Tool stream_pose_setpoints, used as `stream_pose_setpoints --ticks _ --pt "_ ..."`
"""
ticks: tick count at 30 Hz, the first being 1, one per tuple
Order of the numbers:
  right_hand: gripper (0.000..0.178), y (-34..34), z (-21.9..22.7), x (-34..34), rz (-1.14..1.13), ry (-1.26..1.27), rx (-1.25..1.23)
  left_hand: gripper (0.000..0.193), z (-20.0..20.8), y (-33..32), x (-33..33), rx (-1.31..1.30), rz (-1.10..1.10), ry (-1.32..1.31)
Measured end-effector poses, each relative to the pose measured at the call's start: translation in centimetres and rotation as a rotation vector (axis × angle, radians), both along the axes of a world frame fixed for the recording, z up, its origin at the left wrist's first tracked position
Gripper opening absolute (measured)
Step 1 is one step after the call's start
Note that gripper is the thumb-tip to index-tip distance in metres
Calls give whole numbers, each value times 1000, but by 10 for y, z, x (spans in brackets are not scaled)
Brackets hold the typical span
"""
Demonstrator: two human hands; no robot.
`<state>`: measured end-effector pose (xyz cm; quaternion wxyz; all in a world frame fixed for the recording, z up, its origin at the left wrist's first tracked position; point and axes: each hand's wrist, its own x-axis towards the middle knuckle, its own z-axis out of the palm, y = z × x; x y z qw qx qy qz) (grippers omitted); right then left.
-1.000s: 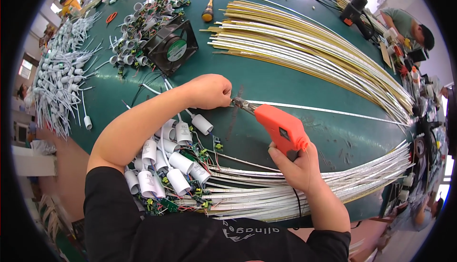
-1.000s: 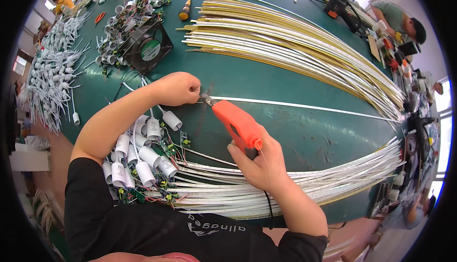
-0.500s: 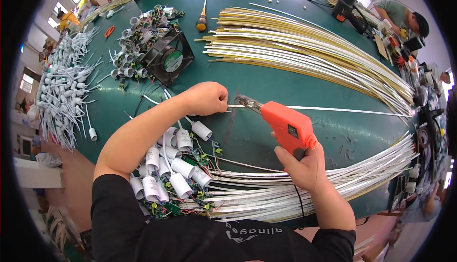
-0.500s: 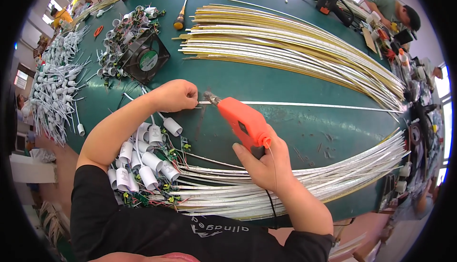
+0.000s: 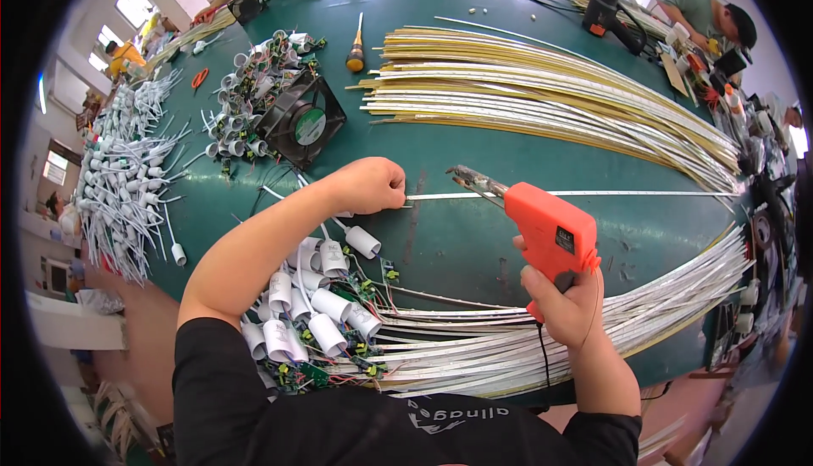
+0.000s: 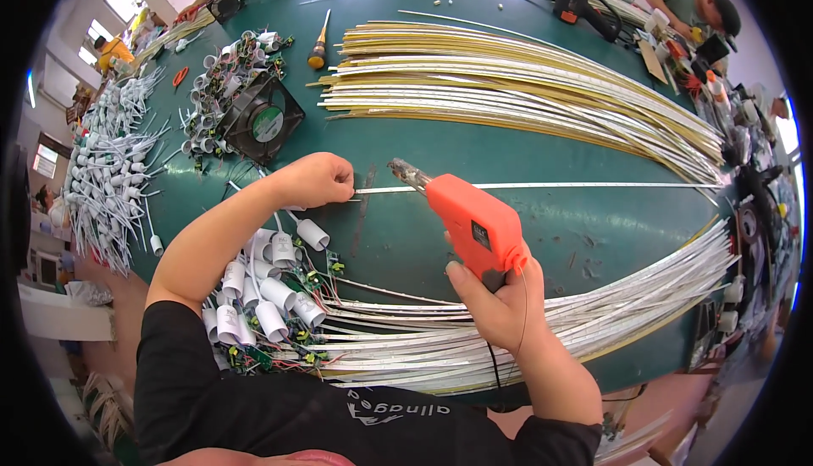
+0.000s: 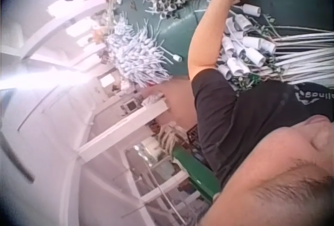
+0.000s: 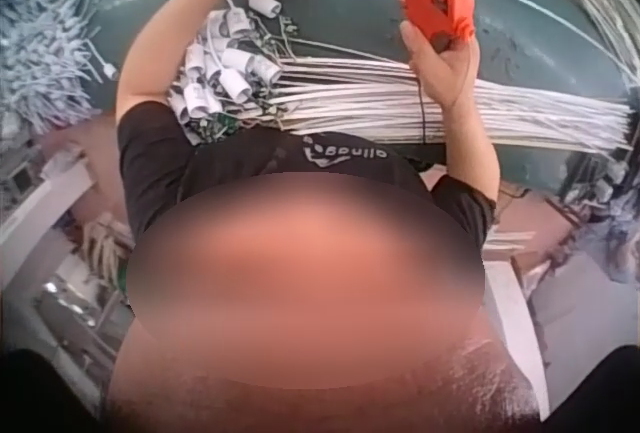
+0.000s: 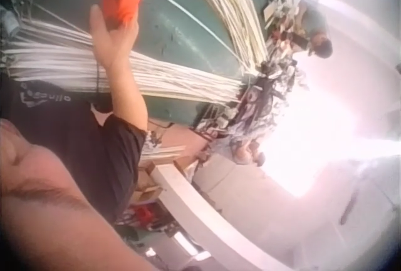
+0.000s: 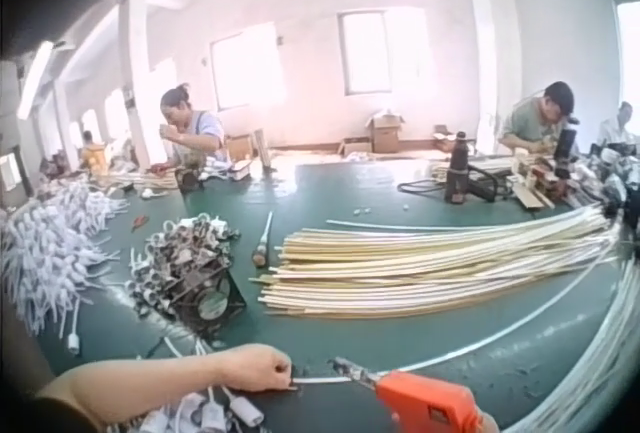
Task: The person solders wires onto LED light strips using a soldering iron.
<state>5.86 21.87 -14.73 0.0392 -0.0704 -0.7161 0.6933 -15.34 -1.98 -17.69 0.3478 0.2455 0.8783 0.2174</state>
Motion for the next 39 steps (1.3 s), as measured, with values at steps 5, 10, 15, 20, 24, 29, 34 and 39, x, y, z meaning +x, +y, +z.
stream_pose_setpoints --ticks 5,10,15,20,24,29,34,39 --pt "45 2 -4 0 7 -10 -33 11 4 3 1 -22 25 -18" --pt "39 3 -11 0 -7 54 45 12 5 4 1 -28 5 -6" --pt "37 0 -10 -1 -11 78 42 14 0 0 0 -23 22 0" --pt "38 1 -11 0 -10 69 17 16 4 2 6 -42 40 13" --pt "39 2 -9 0 1 55 34 18 -7 -17 10 155 117 62" --pt "40 0 -9 -1 3 35 -2 15 -8 -21 19 310 189 40" --pt "44 -4 -7 -2 22 1 -14 13 -9 -20 18 336 195 58" --pt "47 -8 -7 -6 59 1 40 10 -5 -19 21 314 184 133"
